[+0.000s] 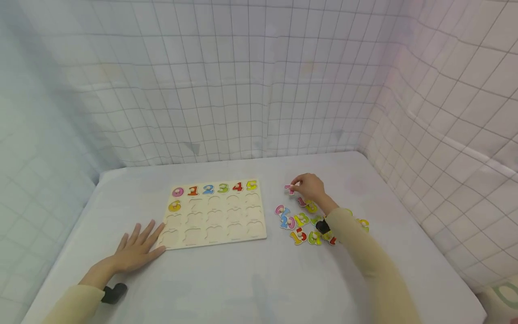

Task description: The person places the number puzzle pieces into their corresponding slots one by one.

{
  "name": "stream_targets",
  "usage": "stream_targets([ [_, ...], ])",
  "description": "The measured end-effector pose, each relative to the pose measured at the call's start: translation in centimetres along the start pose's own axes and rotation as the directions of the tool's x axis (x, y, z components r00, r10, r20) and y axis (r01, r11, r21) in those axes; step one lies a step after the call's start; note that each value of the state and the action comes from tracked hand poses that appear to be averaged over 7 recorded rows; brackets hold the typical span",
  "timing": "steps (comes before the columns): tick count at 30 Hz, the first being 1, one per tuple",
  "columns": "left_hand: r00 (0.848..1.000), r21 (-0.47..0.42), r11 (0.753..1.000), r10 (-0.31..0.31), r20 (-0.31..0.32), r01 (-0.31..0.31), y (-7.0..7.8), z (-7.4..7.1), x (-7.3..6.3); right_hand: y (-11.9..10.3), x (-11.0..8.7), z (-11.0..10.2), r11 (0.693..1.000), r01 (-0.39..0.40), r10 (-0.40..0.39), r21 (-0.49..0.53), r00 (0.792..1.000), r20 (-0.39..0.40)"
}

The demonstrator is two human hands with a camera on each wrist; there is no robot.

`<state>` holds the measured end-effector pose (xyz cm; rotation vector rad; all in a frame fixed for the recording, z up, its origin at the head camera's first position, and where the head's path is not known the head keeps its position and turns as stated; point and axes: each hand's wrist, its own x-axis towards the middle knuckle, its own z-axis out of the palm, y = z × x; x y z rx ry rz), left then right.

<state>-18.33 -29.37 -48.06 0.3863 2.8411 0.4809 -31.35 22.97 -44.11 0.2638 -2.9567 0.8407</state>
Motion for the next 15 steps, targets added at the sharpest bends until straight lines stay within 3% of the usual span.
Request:
stream_targets([
  [6,1.0,0.013,1.0,-0.009,-0.004,0.009,-0.2,0.2,-0.1,-4.9,2.1,3.1,0.996,0.08,-0.08,0.031,0.997,0.002],
  [15,1.0,0.005,1.0,-0.01,-0.012,0.01,0.3,0.1,-0.1,-12.9,3.6,8.2,0.982,0.175,-0.177,0.064,0.984,0.028],
])
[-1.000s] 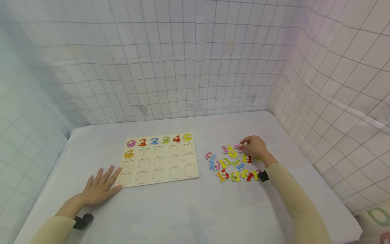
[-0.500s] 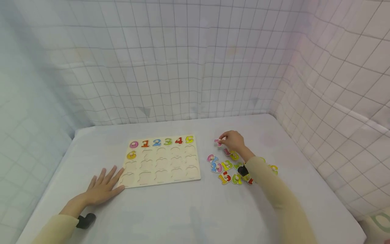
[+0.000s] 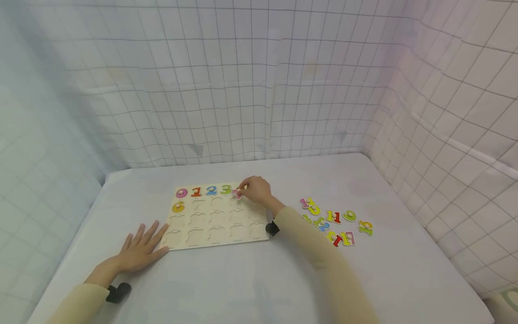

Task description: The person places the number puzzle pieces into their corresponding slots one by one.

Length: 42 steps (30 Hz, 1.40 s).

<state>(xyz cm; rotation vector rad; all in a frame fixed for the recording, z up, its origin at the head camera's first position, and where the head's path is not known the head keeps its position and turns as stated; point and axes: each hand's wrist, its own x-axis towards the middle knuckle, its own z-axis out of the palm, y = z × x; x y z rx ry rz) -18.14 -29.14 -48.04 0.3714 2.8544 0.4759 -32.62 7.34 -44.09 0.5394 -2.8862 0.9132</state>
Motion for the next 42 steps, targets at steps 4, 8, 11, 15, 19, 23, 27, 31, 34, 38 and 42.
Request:
stream_targets([
  [4,1.0,0.015,1.0,-0.008,0.003,0.008,-0.1,0.1,0.1,-2.7,1.1,2.4,1.0,0.013,-0.013,0.011,1.0,0.015],
  [8,1.0,0.007,1.0,-0.006,0.01,0.006,0.0,0.0,0.1,-4.6,1.9,4.5,1.0,0.021,-0.021,0.014,1.0,0.022],
  [11,1.0,-0.009,1.0,0.002,0.017,-0.002,0.3,-0.3,0.0,-5.6,2.4,5.8,1.0,0.02,-0.021,0.012,1.0,0.02],
  [15,1.0,-0.024,1.0,0.011,0.017,-0.011,0.5,-0.5,-0.2,-6.6,2.8,7.0,1.0,0.004,-0.004,0.005,1.0,0.024],
  [19,1.0,-0.026,1.0,0.014,0.009,-0.013,0.5,-0.5,-0.2,-7.4,3.0,7.6,1.0,-0.008,0.008,-0.005,1.0,0.025],
  [23,1.0,-0.006,1.0,-0.001,0.014,0.001,0.3,-0.3,-0.1,-7.8,3.1,8.1,1.0,0.003,-0.003,0.01,0.999,0.034],
  [27,1.0,-0.028,1.0,0.008,0.012,-0.007,0.5,-0.4,-0.3,-8.0,3.1,8.6,0.999,-0.003,0.001,0.051,0.998,0.057],
  [31,1.0,-0.003,1.0,0.003,0.007,-0.003,0.2,0.0,0.0,-8.2,3.2,8.9,0.998,-0.01,0.006,0.056,0.997,0.071],
  [34,1.0,-0.001,1.0,0.006,0.009,-0.006,0.1,0.0,0.0,-8.3,3.1,8.9,0.999,-0.009,0.005,0.045,0.997,0.072],
  [38,1.0,-0.029,0.999,0.018,0.01,-0.018,0.4,-0.3,-0.2,-8.3,3.1,8.9,0.999,-0.004,0.001,0.042,0.998,0.069],
  [42,1.0,-0.013,1.0,0.01,0.01,-0.01,0.2,-0.1,-0.1,-8.4,3.1,8.8,0.999,-0.003,0.0,0.041,0.998,0.067],
])
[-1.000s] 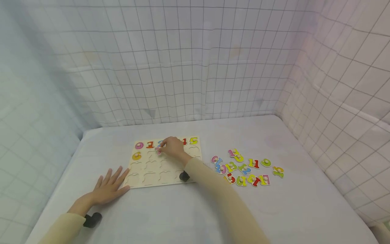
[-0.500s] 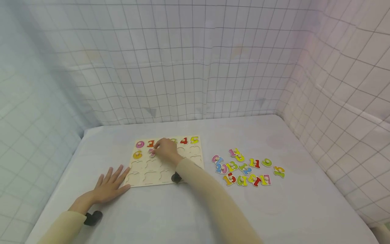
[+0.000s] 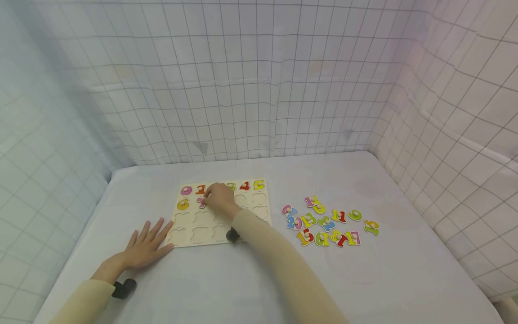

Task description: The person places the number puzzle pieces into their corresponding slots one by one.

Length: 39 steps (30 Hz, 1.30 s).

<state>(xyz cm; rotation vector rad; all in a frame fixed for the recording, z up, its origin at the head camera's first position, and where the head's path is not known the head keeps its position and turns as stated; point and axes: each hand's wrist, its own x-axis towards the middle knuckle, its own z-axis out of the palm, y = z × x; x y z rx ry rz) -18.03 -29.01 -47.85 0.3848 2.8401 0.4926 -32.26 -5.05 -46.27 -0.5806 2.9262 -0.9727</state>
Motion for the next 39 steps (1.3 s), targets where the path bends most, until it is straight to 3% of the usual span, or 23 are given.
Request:
stream_targets([
  [8,1.0,0.023,1.0,-0.008,-0.001,0.008,-0.4,0.2,0.2,-0.1,-0.1,-0.4,1.0,-0.023,0.023,-0.009,1.0,0.018],
  [16,1.0,0.031,0.999,-0.011,0.004,0.01,-0.5,0.3,0.5,0.0,0.1,-0.5,0.999,0.006,-0.004,-0.039,0.999,0.033],
  [27,1.0,0.002,1.0,0.005,0.016,-0.005,-0.2,0.0,0.3,0.0,0.1,-0.7,0.998,0.004,0.0,-0.056,0.997,0.072],
  [32,1.0,0.034,0.999,-0.003,0.016,0.003,-0.5,0.4,0.5,0.7,-0.3,-2.0,0.996,0.019,-0.011,-0.089,0.996,0.09],
  [39,1.0,0.036,0.999,-0.004,0.006,0.004,-0.9,0.4,0.6,3.0,-1.8,-5.3,0.999,0.023,-0.022,-0.038,0.998,0.051],
])
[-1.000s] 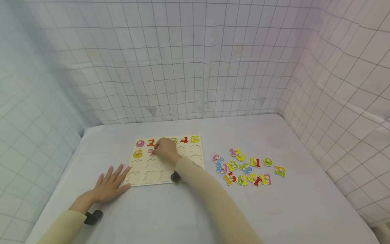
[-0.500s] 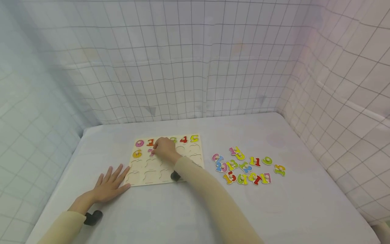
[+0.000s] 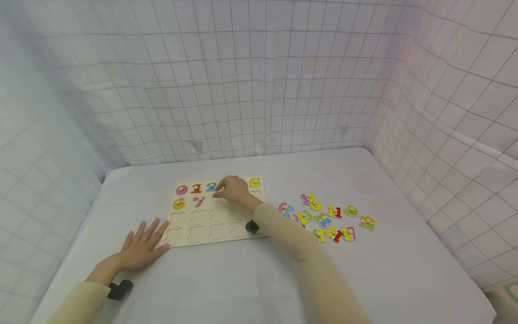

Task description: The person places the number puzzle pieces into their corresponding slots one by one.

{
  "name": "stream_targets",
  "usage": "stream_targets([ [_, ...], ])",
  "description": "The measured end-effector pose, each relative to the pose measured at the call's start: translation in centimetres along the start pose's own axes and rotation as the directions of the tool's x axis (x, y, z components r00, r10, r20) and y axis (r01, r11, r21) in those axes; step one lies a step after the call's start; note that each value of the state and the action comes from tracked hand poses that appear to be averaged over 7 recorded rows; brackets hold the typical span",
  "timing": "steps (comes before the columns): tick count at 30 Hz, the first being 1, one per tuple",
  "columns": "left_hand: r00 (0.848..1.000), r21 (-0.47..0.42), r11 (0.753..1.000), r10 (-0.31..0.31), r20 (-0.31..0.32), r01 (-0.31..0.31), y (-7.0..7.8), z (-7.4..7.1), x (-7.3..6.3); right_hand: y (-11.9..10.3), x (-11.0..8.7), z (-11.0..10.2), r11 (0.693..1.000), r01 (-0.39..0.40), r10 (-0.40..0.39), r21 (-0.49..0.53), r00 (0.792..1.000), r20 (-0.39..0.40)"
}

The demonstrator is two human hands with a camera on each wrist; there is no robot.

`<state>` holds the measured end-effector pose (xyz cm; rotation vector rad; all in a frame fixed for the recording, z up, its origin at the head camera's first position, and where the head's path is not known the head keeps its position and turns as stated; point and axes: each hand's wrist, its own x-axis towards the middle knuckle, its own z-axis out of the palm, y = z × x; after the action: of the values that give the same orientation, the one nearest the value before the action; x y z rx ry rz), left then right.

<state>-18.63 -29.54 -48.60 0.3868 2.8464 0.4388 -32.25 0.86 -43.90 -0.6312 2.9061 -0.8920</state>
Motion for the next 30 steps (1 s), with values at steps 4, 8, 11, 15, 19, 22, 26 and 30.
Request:
stream_targets([
  [4,1.0,-0.005,1.0,0.004,0.008,-0.004,0.1,-0.1,0.3,2.2,-1.9,-1.9,0.999,0.001,0.0,0.032,1.0,-0.028],
  [8,1.0,-0.007,1.0,0.01,0.012,-0.01,0.2,-0.1,0.4,4.4,-4.0,-3.7,0.999,-0.013,0.016,0.053,0.998,-0.065],
  [11,1.0,-0.013,1.0,0.013,0.013,-0.013,0.1,-0.2,0.4,6.1,-5.7,-5.2,0.997,-0.033,0.039,0.071,0.995,-0.088],
  [15,1.0,-0.03,0.999,0.016,0.013,-0.016,0.5,-0.5,0.3,8.7,-8.3,-7.0,0.993,-0.072,0.082,0.091,0.99,-0.114],
  [19,1.0,-0.039,0.999,0.021,0.008,-0.021,0.7,-0.8,0.1,11.9,-10.8,-8.9,0.992,-0.105,0.114,0.068,0.984,-0.137],
  [22,1.0,-0.036,0.999,0.022,0.007,-0.022,0.5,-0.7,0.2,14.3,-12.4,-10.4,0.987,-0.148,0.155,0.056,0.978,-0.142],
  [26,1.0,-0.036,0.999,0.018,0.008,-0.018,0.1,-0.5,0.3,16.7,-14.1,-11.7,0.974,-0.224,0.228,0.048,0.966,-0.124],
  [30,1.0,-0.035,0.999,0.018,0.008,-0.018,0.1,-0.4,0.3,18.5,-15.3,-12.1,0.962,-0.271,0.271,0.005,0.959,-0.087],
])
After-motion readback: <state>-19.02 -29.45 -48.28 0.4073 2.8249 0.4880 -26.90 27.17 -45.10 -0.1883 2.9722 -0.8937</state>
